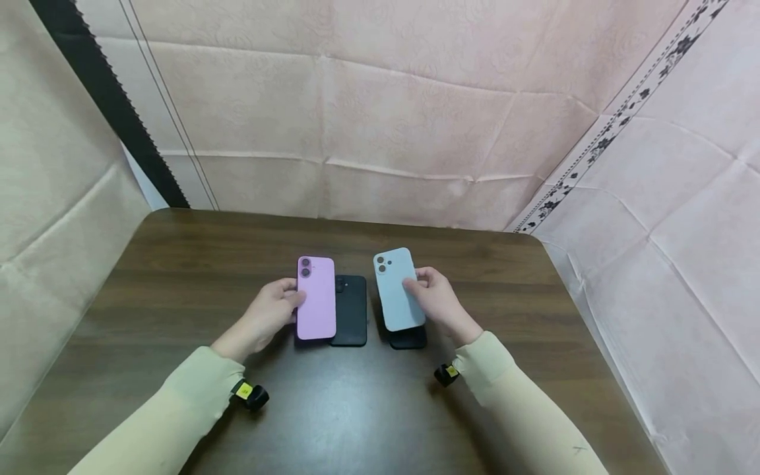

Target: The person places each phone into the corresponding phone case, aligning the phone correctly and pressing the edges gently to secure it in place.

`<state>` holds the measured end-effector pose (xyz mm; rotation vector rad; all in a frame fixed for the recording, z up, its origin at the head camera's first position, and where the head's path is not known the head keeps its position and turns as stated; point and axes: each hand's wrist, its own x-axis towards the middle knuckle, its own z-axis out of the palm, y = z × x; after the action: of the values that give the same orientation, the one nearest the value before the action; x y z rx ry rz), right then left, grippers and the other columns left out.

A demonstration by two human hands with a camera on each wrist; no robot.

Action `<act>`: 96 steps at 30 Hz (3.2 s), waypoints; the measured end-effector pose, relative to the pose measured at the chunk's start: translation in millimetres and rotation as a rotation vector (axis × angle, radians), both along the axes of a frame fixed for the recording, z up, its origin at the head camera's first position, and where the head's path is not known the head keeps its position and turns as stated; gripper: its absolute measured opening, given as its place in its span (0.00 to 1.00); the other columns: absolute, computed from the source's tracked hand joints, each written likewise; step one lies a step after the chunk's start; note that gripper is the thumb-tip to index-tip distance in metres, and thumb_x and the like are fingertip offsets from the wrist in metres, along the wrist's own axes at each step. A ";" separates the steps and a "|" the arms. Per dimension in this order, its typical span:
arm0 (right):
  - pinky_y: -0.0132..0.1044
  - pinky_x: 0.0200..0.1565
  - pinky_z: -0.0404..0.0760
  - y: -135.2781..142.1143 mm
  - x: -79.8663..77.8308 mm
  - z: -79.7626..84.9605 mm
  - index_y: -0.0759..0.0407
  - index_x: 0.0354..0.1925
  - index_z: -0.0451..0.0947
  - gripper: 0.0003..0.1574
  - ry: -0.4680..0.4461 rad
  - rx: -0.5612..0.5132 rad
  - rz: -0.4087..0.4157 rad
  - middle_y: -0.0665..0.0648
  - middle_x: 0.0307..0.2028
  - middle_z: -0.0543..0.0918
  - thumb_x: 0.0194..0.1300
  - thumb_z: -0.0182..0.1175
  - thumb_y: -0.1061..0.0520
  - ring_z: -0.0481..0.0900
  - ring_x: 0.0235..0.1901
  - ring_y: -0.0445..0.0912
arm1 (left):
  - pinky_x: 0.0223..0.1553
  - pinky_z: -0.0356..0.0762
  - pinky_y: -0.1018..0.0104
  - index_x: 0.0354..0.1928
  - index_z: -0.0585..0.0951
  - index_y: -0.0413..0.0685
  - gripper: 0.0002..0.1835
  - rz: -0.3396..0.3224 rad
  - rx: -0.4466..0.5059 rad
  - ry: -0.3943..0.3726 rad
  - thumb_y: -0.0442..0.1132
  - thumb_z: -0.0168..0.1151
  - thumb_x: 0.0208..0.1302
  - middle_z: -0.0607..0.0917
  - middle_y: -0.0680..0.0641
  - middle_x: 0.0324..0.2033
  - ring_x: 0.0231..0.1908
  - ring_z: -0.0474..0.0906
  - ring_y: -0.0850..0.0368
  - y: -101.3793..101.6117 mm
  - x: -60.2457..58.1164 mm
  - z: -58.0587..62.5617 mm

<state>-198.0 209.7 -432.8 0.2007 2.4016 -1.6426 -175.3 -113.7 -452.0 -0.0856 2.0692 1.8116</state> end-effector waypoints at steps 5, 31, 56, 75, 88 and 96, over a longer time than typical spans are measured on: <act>0.53 0.53 0.87 -12.2 3.2 3.7 0.63 0.62 0.74 0.18 -0.015 -0.033 0.018 0.64 0.53 0.88 0.82 0.59 0.53 0.88 0.49 0.53 | 0.64 0.79 0.45 0.77 0.62 0.28 0.26 -0.002 0.028 0.003 0.34 0.47 0.85 0.76 0.27 0.69 0.67 0.78 0.36 10.3 1.8 0.3; 0.44 0.49 0.81 -42.3 9.5 -4.4 0.63 0.57 0.76 0.14 -0.007 -0.060 0.077 0.60 0.47 0.80 0.82 0.59 0.55 0.79 0.48 0.52 | 0.62 0.82 0.49 0.75 0.64 0.29 0.23 -0.046 0.204 0.010 0.31 0.46 0.85 0.78 0.29 0.68 0.62 0.82 0.43 27.0 4.5 -6.8; 0.49 0.49 0.89 -54.8 16.6 -2.9 0.63 0.58 0.76 0.17 -0.069 -0.013 0.195 0.60 0.44 0.87 0.83 0.58 0.51 0.82 0.46 0.50 | 0.65 0.79 0.50 0.77 0.63 0.30 0.24 -0.115 0.271 0.010 0.31 0.43 0.86 0.77 0.30 0.70 0.68 0.77 0.39 32.5 8.6 -5.4; 0.53 0.51 0.89 -57.7 19.5 -4.9 0.61 0.61 0.75 0.17 -0.005 0.015 0.258 0.58 0.45 0.91 0.84 0.57 0.52 0.87 0.52 0.49 | 0.64 0.80 0.50 0.77 0.63 0.29 0.23 -0.111 0.279 0.024 0.32 0.42 0.87 0.77 0.30 0.69 0.66 0.79 0.39 34.7 10.9 -6.9; 0.51 0.47 0.91 -62.6 20.7 -2.3 0.62 0.60 0.75 0.18 -0.023 0.016 0.243 0.60 0.45 0.91 0.83 0.59 0.51 0.89 0.49 0.49 | 0.61 0.83 0.53 0.75 0.66 0.31 0.24 -0.096 0.278 0.008 0.38 0.46 0.87 0.78 0.30 0.68 0.63 0.82 0.44 36.1 11.0 -7.4; 0.50 0.47 0.91 -63.9 21.9 -3.9 0.62 0.59 0.75 0.18 -0.032 -0.016 0.249 0.61 0.50 0.91 0.83 0.59 0.50 0.90 0.48 0.50 | 0.60 0.84 0.49 0.72 0.70 0.33 0.23 -0.065 0.176 0.044 0.37 0.55 0.84 0.81 0.32 0.66 0.63 0.83 0.42 37.4 10.7 -10.3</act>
<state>-176.1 145.7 -436.8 -0.0714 2.2823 -1.5327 -164.6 -76.3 -462.3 0.0692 1.9082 1.9618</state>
